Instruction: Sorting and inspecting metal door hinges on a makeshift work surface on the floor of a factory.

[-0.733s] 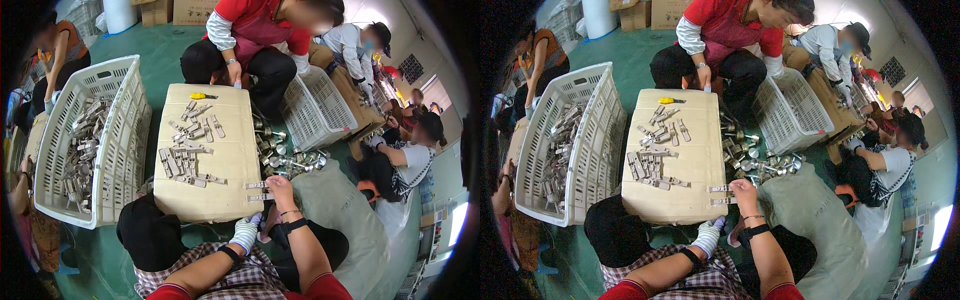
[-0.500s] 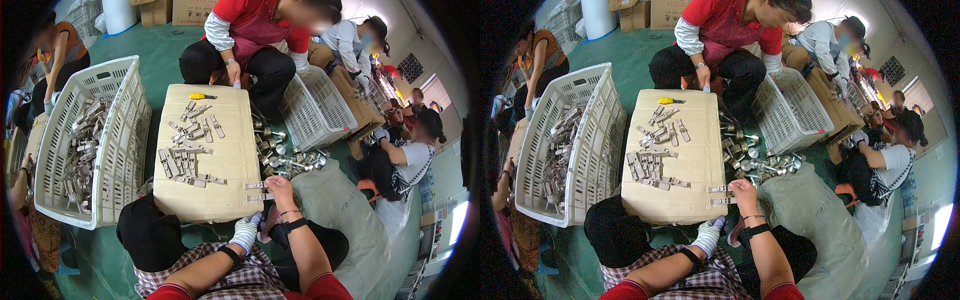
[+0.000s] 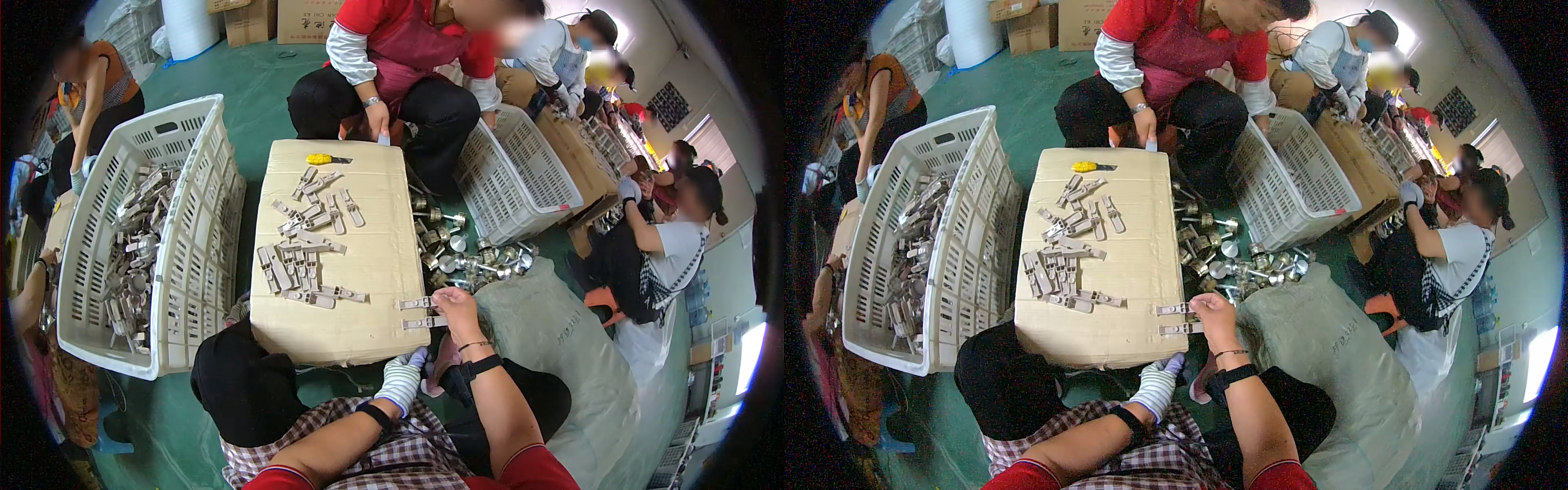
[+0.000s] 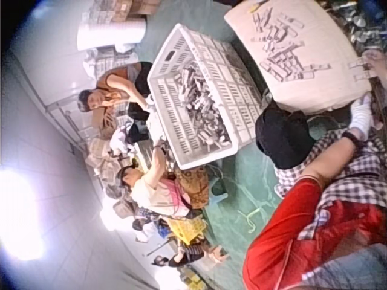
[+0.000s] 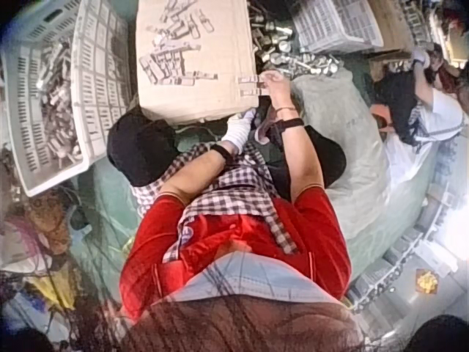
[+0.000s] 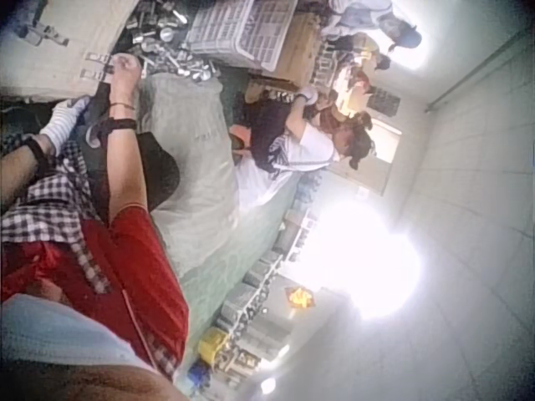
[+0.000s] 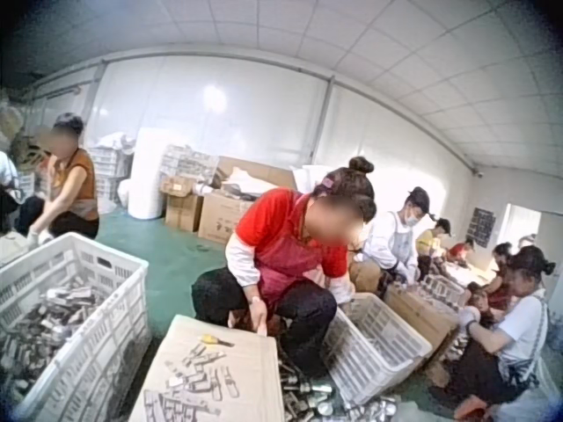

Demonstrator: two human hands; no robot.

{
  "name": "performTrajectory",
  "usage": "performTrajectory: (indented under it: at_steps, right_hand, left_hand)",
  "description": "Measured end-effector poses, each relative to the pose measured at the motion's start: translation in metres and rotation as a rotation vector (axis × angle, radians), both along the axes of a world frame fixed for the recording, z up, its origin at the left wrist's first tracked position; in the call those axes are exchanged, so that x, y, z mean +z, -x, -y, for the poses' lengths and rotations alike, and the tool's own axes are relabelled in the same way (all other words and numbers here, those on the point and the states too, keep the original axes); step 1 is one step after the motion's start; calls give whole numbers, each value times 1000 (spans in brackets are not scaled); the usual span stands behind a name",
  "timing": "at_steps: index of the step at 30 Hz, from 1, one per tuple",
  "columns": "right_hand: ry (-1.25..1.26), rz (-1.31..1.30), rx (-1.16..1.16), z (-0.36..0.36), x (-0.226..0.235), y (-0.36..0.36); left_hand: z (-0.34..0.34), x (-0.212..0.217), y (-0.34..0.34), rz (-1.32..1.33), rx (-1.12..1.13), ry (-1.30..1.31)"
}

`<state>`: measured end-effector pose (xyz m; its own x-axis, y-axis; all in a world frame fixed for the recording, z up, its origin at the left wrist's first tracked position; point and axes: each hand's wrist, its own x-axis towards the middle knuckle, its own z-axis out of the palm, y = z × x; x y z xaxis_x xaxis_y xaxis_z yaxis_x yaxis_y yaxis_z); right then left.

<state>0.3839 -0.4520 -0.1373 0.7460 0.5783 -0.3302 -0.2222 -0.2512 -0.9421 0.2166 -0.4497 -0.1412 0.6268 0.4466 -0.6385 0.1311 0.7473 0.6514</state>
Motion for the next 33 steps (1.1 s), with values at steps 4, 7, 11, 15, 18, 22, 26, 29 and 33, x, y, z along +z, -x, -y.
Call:
performTrajectory:
  at_steps: [4,7,11,15,18,22,26,29,33]
  right_hand:
    - [0,-13,-3,0,-4,1]
    - [2,7,6,1,-12,-3]
    - [38,59,36,5,-24,-12]
    - [41,70,36,4,-22,-8]
    - [54,76,53,2,-18,-5]
    - [118,68,136,4,-21,-17]
    - [91,491,146,-1,-11,-22]
    - [97,1060,374,-39,44,15]
    - [-26,946,725,-89,61,68]
  left_hand:
    - [3,-10,1,23,32,-64]
    - [4,-14,0,20,28,-66]
    - [3,-2,-1,-9,34,-26]
    - [2,-4,1,8,52,-43]
    - [0,0,2,1,54,-30]
    - [-2,10,2,-14,23,-91]
    - [2,-7,-2,-21,-25,-25]
    - [-1,-4,2,-59,17,-101]
    - [6,-30,-5,-7,34,-123]
